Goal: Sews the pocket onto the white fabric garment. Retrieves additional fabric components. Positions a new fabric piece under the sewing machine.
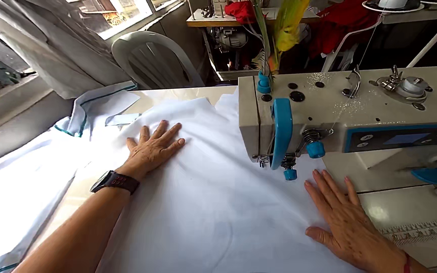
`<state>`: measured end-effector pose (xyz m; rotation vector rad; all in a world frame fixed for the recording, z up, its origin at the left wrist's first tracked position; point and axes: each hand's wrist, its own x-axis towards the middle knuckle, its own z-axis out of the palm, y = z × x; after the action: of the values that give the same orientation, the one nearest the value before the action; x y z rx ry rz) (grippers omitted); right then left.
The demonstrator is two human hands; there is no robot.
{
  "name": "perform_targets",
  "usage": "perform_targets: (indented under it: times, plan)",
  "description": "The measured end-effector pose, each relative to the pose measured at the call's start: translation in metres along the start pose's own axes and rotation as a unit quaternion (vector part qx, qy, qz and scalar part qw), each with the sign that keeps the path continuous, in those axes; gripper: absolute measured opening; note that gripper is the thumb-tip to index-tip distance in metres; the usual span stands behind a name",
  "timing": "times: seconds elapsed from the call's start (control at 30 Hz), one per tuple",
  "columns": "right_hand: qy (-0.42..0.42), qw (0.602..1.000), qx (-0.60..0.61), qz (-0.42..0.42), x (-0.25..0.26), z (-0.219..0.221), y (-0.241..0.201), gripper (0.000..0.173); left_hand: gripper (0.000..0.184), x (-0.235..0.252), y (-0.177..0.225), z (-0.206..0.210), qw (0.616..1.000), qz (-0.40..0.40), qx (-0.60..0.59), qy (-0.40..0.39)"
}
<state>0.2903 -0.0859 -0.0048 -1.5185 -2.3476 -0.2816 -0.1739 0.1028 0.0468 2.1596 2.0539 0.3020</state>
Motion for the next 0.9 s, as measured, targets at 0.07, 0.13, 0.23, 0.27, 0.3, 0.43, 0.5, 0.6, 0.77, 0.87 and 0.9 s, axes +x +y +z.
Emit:
perform_targets:
  times: [0.07,0.13,0.23,0.27,0.3,0.43,0.5,0.6,0.77,0.87,0.9]
  plan:
    - [0.0,0.999,-0.016,0.028,-0.013,-0.004,-0.015,0.101,0.063,0.018,0.0,0.002,0.997,0.076,0.016,-0.009]
    - [-0.034,0.998,-0.019,0.057,-0.024,-0.016,-0.029,0.102,0.07,0.035,0.012,0.007,0.986,0.167,0.024,-0.012]
    - [-0.081,0.993,0.018,0.084,-0.02,-0.042,-0.034,0.102,0.08,0.046,0.037,0.014,0.966,0.25,0.022,0.062]
    - [-0.058,0.994,0.033,0.09,-0.011,-0.043,-0.027,0.098,0.077,0.045,0.043,0.018,0.958,0.262,0.022,0.114]
    - [-0.022,0.994,0.039,0.096,0.0,-0.039,-0.016,0.094,0.071,0.04,0.047,0.022,0.953,0.263,0.021,0.151]
    - [-0.054,0.993,0.051,0.094,0.047,-0.008,0.026,0.092,0.072,-0.003,0.026,0.022,0.992,0.116,0.014,0.042]
    - [-0.066,0.995,0.045,0.06,0.057,0.004,0.032,0.093,0.083,-0.026,0.0,0.02,0.995,0.085,0.019,0.043]
    - [-0.039,0.999,0.02,0.025,0.048,0.008,0.012,0.097,0.094,-0.048,-0.027,0.019,0.995,0.08,0.017,0.059]
    - [-0.097,0.99,0.067,0.081,0.038,-0.009,0.005,0.098,0.086,-0.05,-0.013,0.011,0.976,0.131,0.029,0.17]
    - [-0.024,0.987,0.109,0.119,0.017,-0.031,0.02,0.094,0.094,-0.097,0.033,-0.001,0.968,0.165,0.015,0.19]
    - [0.005,0.986,0.105,0.129,0.003,-0.038,0.025,0.092,0.098,-0.122,0.045,0.001,0.967,0.178,0.011,0.182]
